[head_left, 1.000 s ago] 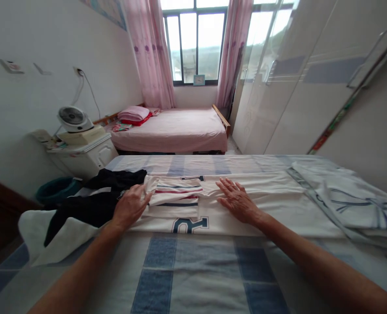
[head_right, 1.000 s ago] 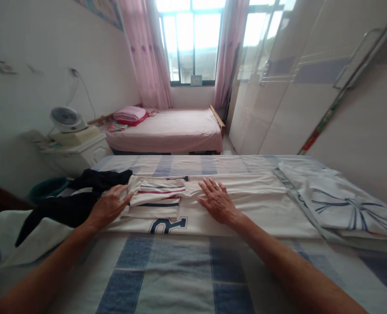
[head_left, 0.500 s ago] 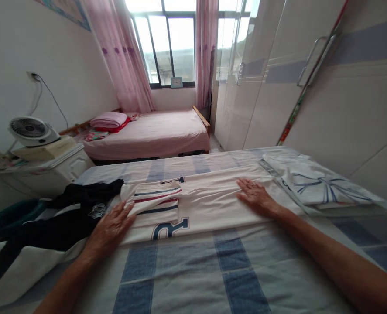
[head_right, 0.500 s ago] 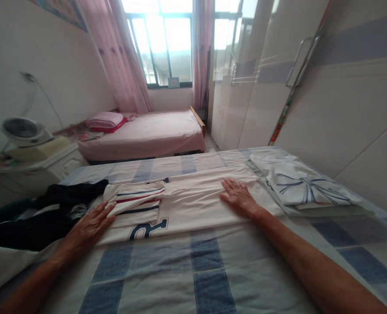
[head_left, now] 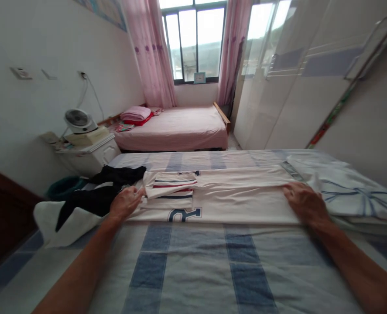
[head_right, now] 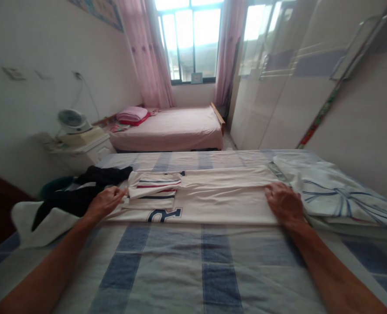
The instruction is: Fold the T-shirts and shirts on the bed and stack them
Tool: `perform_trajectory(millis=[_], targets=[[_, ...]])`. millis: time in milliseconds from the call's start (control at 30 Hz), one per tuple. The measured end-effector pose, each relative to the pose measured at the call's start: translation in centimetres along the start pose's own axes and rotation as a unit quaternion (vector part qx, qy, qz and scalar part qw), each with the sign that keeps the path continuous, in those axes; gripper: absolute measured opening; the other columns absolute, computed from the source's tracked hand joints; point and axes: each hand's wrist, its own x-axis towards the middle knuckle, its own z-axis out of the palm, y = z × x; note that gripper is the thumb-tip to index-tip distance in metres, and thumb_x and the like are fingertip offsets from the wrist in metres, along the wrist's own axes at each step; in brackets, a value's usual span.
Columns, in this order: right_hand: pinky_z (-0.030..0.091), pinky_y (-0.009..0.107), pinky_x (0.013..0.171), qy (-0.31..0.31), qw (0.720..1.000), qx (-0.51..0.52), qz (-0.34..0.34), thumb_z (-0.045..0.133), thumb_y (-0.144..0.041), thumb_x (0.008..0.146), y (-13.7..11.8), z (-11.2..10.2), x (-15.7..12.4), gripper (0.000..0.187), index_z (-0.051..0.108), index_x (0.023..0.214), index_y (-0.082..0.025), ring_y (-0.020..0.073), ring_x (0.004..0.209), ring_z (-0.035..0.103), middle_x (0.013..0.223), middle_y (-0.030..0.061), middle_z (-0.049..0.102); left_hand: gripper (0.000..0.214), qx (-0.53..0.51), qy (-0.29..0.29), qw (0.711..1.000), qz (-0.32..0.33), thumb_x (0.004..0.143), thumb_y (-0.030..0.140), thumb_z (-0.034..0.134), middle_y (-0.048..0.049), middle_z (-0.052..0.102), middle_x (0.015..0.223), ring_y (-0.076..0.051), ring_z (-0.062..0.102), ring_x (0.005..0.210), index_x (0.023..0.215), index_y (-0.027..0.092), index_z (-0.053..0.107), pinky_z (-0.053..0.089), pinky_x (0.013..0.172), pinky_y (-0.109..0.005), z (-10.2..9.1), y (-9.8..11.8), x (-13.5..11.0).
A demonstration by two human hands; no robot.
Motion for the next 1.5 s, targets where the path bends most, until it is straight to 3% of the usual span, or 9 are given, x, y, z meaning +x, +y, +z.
perform_trajectory(millis=[100, 267, 567, 967, 1067, 1200, 1267, 1367, 1500], targets=[[0.044, 0.039, 0.083, -0.009, 0.995, -0.031, 0.094, 0.038, -0.028, 0.088, 1.2, -1.4, -0.1, 0.035, 0.066, 0.103, -0.015, 0.0276, 0.099, 0.058, 0.107, 0.0127, 0.066, 0.059, -0.015, -0.054, 0.996, -0.072, 0.086, 0.062, 0.027, -0.0142, 0.070, 0.091, -0.030, 0.066, 0.083, 0.088, 0.017, 0.066, 0.047, 0.068, -0.035, -0.2, 0.2, 0.4], [0.043, 0.040, 0.080, -0.014, 0.988, -0.024, 0.151, 0.043, -0.040, 0.086, 1.9, -1.7, -0.4, 0.034, 0.068, 0.083, -0.016, 0.0292, 0.099, 0.055, 0.100, 0.0135, 0.065, 0.066, -0.023, -0.082, 0.990, -0.109, 0.079, 0.073, 0.027, -0.0127, 0.071, 0.089, -0.033, 0.066, 0.085, 0.091, 0.021, 0.064, 0.047, 0.068, -0.039, 0.4, 0.0, 1.4], [0.043, 0.038, 0.078, -0.026, 0.986, 0.004, 0.165, 0.047, -0.033, 0.079, 2.1, -1.6, 0.2, 0.023, 0.063, 0.071, -0.018, 0.0265, 0.095, 0.056, 0.095, 0.0120, 0.065, 0.063, 0.019, -0.026, 0.994, -0.109, 0.075, 0.074, 0.033, -0.0091, 0.073, 0.083, -0.032, 0.068, 0.078, 0.101, 0.026, 0.064, 0.047, 0.058, -0.035, 1.8, -0.6, 1.5], [0.042, 0.035, 0.080, -0.096, 0.984, 0.019, 0.150, 0.047, -0.038, 0.079, 2.4, -3.5, 0.2, 0.026, 0.065, 0.078, -0.019, 0.0262, 0.100, 0.057, 0.101, 0.0111, 0.065, 0.070, 0.032, -0.050, 0.993, -0.107, 0.078, 0.074, 0.025, -0.0114, 0.071, 0.095, -0.033, 0.067, 0.086, 0.112, 0.024, 0.061, 0.048, 0.063, -0.038, 1.8, -0.3, 1.0], [0.042, 0.034, 0.079, -0.100, 0.984, 0.039, 0.144, 0.048, -0.045, 0.079, 2.7, -4.5, -0.2, 0.032, 0.066, 0.084, -0.019, 0.0257, 0.099, 0.058, 0.104, 0.0113, 0.064, 0.062, 0.055, 0.059, 0.996, -0.032, 0.086, 0.061, 0.025, -0.0150, 0.065, 0.110, -0.033, 0.063, 0.097, 0.114, 0.017, 0.058, 0.050, 0.076, -0.043, 1.8, 0.3, 0.4], [0.042, 0.032, 0.073, -0.106, 0.984, 0.031, 0.137, 0.052, -0.046, 0.076, 4.0, -6.0, -2.0, 0.029, 0.065, 0.073, -0.020, 0.0252, 0.094, 0.059, 0.097, 0.0104, 0.065, 0.043, 0.015, 0.248, 0.955, 0.162, 0.091, 0.042, 0.031, -0.0125, 0.057, 0.122, -0.029, 0.054, 0.114, 0.117, 0.018, 0.056, 0.042, 0.100, -0.042, 1.8, 2.5, -0.7], [0.042, 0.032, 0.071, -0.120, 0.983, 0.031, 0.132, 0.053, -0.045, 0.075, 4.6, -6.5, -3.4, 0.027, 0.064, 0.070, -0.021, 0.0245, 0.090, 0.059, 0.093, 0.0091, 0.066, 0.035, -0.053, 0.242, 0.931, 0.268, 0.091, 0.038, 0.037, -0.0090, 0.059, 0.120, -0.026, 0.055, 0.112, 0.113, 0.022, 0.058, 0.042, 0.100, -0.039, 2.1, 4.4, -1.6], [0.043, 0.033, 0.075, -0.111, 0.986, 0.029, 0.123, 0.051, -0.044, 0.075, 4.7, -6.4, -5.2, 0.027, 0.062, 0.069, -0.020, 0.0249, 0.090, 0.059, 0.090, 0.0097, 0.065, 0.027, -0.113, 0.154, 0.888, 0.417, 0.091, 0.035, 0.047, -0.0064, 0.062, 0.116, -0.022, 0.057, 0.109, 0.110, 0.024, 0.062, 0.046, 0.095, -0.035, 2.9, 7.8, -3.4], [0.043, 0.037, 0.083, -0.049, 0.993, 0.026, 0.105, 0.049, -0.037, 0.075, 4.2, -5.0, -6.3, 0.022, 0.059, 0.068, -0.019, 0.0269, 0.095, 0.058, 0.094, 0.0116, 0.064, 0.030, -0.110, 0.074, 0.845, 0.518, 0.086, 0.030, 0.058, -0.0064, 0.062, 0.116, -0.022, 0.057, 0.105, 0.116, 0.025, 0.060, 0.049, 0.089, -0.035, 4.1, 12.0, -5.7]])
